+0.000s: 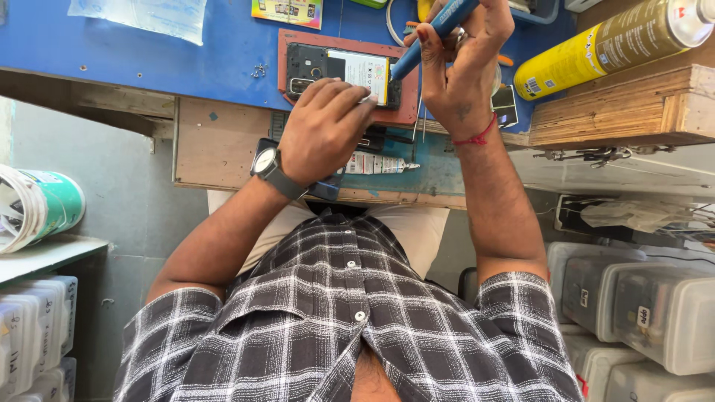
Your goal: The person uses tweezers to remove small components from a smartphone, sprays a cleaning agent into the device, and uses a blue air blower to clear debris from the internal components. The person then reassembles the phone and inspects the screen.
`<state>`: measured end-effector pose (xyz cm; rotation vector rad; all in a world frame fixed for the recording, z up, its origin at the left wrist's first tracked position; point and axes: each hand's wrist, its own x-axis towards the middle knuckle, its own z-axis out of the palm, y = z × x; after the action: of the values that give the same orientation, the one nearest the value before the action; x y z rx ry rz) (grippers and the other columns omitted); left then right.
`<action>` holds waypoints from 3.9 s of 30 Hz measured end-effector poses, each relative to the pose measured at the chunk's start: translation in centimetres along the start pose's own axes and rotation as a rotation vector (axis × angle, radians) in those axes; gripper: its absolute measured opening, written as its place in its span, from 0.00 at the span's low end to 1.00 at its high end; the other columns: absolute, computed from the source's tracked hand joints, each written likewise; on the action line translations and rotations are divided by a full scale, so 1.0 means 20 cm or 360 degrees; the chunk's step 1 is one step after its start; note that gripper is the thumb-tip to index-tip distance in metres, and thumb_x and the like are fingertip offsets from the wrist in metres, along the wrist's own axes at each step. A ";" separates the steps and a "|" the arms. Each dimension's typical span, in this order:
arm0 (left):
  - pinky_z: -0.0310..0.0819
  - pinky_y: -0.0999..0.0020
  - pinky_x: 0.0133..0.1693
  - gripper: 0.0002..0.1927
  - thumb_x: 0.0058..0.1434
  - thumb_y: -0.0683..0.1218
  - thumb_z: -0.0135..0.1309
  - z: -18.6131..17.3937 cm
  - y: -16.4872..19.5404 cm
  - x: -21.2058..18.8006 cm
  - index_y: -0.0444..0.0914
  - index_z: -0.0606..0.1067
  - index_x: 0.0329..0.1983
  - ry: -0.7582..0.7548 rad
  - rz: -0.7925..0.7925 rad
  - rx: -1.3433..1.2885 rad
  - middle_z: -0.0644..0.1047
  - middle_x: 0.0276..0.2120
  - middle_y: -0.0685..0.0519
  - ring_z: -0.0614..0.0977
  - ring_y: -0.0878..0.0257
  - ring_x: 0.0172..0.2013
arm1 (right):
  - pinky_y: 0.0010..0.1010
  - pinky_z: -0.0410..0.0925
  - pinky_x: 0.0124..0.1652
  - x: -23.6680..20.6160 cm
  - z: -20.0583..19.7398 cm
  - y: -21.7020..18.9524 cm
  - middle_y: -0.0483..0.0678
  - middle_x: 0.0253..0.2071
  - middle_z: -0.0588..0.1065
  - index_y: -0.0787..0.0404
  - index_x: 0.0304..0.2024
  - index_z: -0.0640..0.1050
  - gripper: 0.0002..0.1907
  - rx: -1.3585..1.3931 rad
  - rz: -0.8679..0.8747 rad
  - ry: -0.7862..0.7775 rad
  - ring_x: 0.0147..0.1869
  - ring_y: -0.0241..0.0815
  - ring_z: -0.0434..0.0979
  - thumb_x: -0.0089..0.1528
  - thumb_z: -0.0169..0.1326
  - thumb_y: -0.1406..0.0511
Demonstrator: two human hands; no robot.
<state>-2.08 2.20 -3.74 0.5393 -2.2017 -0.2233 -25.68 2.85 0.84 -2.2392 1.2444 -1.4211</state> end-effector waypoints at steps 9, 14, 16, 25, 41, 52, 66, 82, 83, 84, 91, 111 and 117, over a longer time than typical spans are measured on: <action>0.70 0.56 0.47 0.10 0.64 0.46 0.67 0.09 -0.09 0.09 0.37 0.78 0.42 0.0237 -0.0222 -0.0098 0.77 0.38 0.52 0.77 0.53 0.41 | 0.37 0.81 0.49 0.00 0.01 -0.17 0.57 0.53 0.69 0.39 0.73 0.41 0.36 0.0274 0.0000 0.0365 0.45 0.45 0.81 0.79 0.48 0.73; 0.68 0.58 0.44 0.07 0.69 0.44 0.68 0.05 -0.19 0.01 0.38 0.81 0.40 0.0359 -0.0225 0.0231 0.78 0.35 0.53 0.76 0.56 0.39 | 0.34 0.83 0.51 0.00 0.00 -0.09 0.56 0.53 0.68 0.39 0.73 0.41 0.36 0.0159 -0.0003 0.0467 0.48 0.42 0.78 0.79 0.47 0.73; 0.68 0.59 0.47 0.05 0.69 0.43 0.67 -0.03 -0.26 -0.07 0.38 0.83 0.43 0.0429 -0.0259 0.0390 0.80 0.39 0.54 0.76 0.56 0.43 | 0.33 0.83 0.52 -0.02 0.00 -0.03 0.54 0.53 0.67 0.41 0.74 0.42 0.35 0.0084 0.0045 0.0485 0.49 0.40 0.74 0.80 0.48 0.74; 0.65 0.54 0.60 0.06 0.69 0.40 0.66 -0.14 -0.40 -0.26 0.34 0.84 0.48 0.0397 -0.0348 0.0568 0.80 0.50 0.52 0.77 0.54 0.56 | 0.36 0.83 0.55 -0.09 0.03 0.10 0.53 0.55 0.64 0.44 0.73 0.42 0.34 -0.0001 0.0009 0.0461 0.53 0.40 0.71 0.78 0.46 0.74; 0.68 0.53 0.62 0.04 0.70 0.39 0.64 -0.14 -0.44 -0.29 0.33 0.84 0.45 0.0275 -0.0337 0.0437 0.81 0.50 0.50 0.78 0.53 0.57 | 0.30 0.81 0.44 -0.04 0.02 0.04 0.57 0.54 0.66 0.48 0.72 0.43 0.36 -0.0123 -0.0055 0.0208 0.47 0.46 0.80 0.77 0.49 0.77; 0.68 0.51 0.63 0.07 0.69 0.38 0.63 -0.16 -0.42 -0.27 0.32 0.83 0.49 0.0231 -0.0363 0.0402 0.80 0.52 0.48 0.78 0.52 0.58 | 0.30 0.80 0.42 0.08 -0.02 0.05 0.57 0.48 0.72 0.59 0.62 0.50 0.23 -0.0175 -0.0060 0.0058 0.45 0.46 0.83 0.77 0.49 0.76; 0.70 0.52 0.60 0.11 0.67 0.39 0.64 -0.07 -0.11 0.01 0.33 0.80 0.51 0.0181 -0.0221 -0.0045 0.78 0.52 0.47 0.77 0.49 0.56 | 0.25 0.82 0.41 0.01 -0.02 0.14 0.55 0.51 0.72 0.59 0.64 0.50 0.22 -0.0125 -0.0043 0.0080 0.46 0.43 0.86 0.80 0.50 0.74; 0.68 0.57 0.44 0.10 0.65 0.45 0.68 0.08 -0.08 0.13 0.37 0.78 0.40 0.0296 -0.0260 -0.0118 0.77 0.36 0.52 0.76 0.53 0.39 | 0.41 0.80 0.50 -0.02 0.02 -0.16 0.53 0.54 0.69 0.39 0.73 0.44 0.36 0.0448 -0.0047 0.0632 0.47 0.41 0.76 0.77 0.51 0.71; 0.68 0.58 0.43 0.09 0.66 0.44 0.68 0.08 -0.08 0.12 0.38 0.78 0.37 0.0302 -0.0248 -0.0085 0.77 0.34 0.53 0.76 0.55 0.38 | 0.42 0.81 0.50 -0.02 0.02 -0.17 0.54 0.53 0.69 0.39 0.73 0.44 0.36 0.0430 -0.0070 0.0663 0.48 0.42 0.77 0.77 0.51 0.71; 0.68 0.58 0.43 0.08 0.66 0.44 0.69 0.08 -0.10 0.11 0.39 0.79 0.37 0.0336 -0.0222 -0.0026 0.77 0.34 0.53 0.76 0.55 0.38 | 0.43 0.81 0.50 -0.04 0.02 -0.18 0.54 0.54 0.69 0.40 0.72 0.44 0.36 0.0391 -0.0068 0.0731 0.48 0.42 0.78 0.77 0.51 0.71; 0.66 0.55 0.53 0.05 0.69 0.42 0.68 -0.15 -0.32 -0.21 0.37 0.84 0.46 0.0404 -0.0389 0.0439 0.79 0.44 0.52 0.76 0.53 0.50 | 0.43 0.82 0.54 -0.35 -0.05 -0.13 0.57 0.55 0.69 0.44 0.73 0.43 0.38 -0.0136 -0.0023 0.1061 0.53 0.50 0.79 0.74 0.52 0.73; 0.52 0.46 0.69 0.51 0.57 0.54 0.70 -0.20 -0.30 -0.04 0.34 0.58 0.77 -0.0449 -0.0334 0.0097 0.71 0.64 0.43 0.68 0.47 0.67 | 0.50 0.66 0.66 -0.78 0.13 -0.01 0.59 0.63 0.74 0.68 0.51 0.78 0.07 -0.1068 0.0436 0.0419 0.67 0.60 0.73 0.72 0.54 0.71; 0.58 0.48 0.63 0.47 0.52 0.47 0.73 -0.20 -0.35 0.02 0.36 0.61 0.72 -0.0488 -0.0517 -0.0309 0.72 0.57 0.45 0.69 0.44 0.62 | 0.51 0.62 0.69 -0.64 0.08 -0.17 0.59 0.65 0.73 0.68 0.53 0.78 0.10 -0.1047 0.0442 0.0391 0.70 0.62 0.70 0.69 0.57 0.72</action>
<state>2.95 -4.18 -3.38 0.7943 -2.3401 -0.7260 -24.82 14.02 -6.31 -2.1479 2.2772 -1.3378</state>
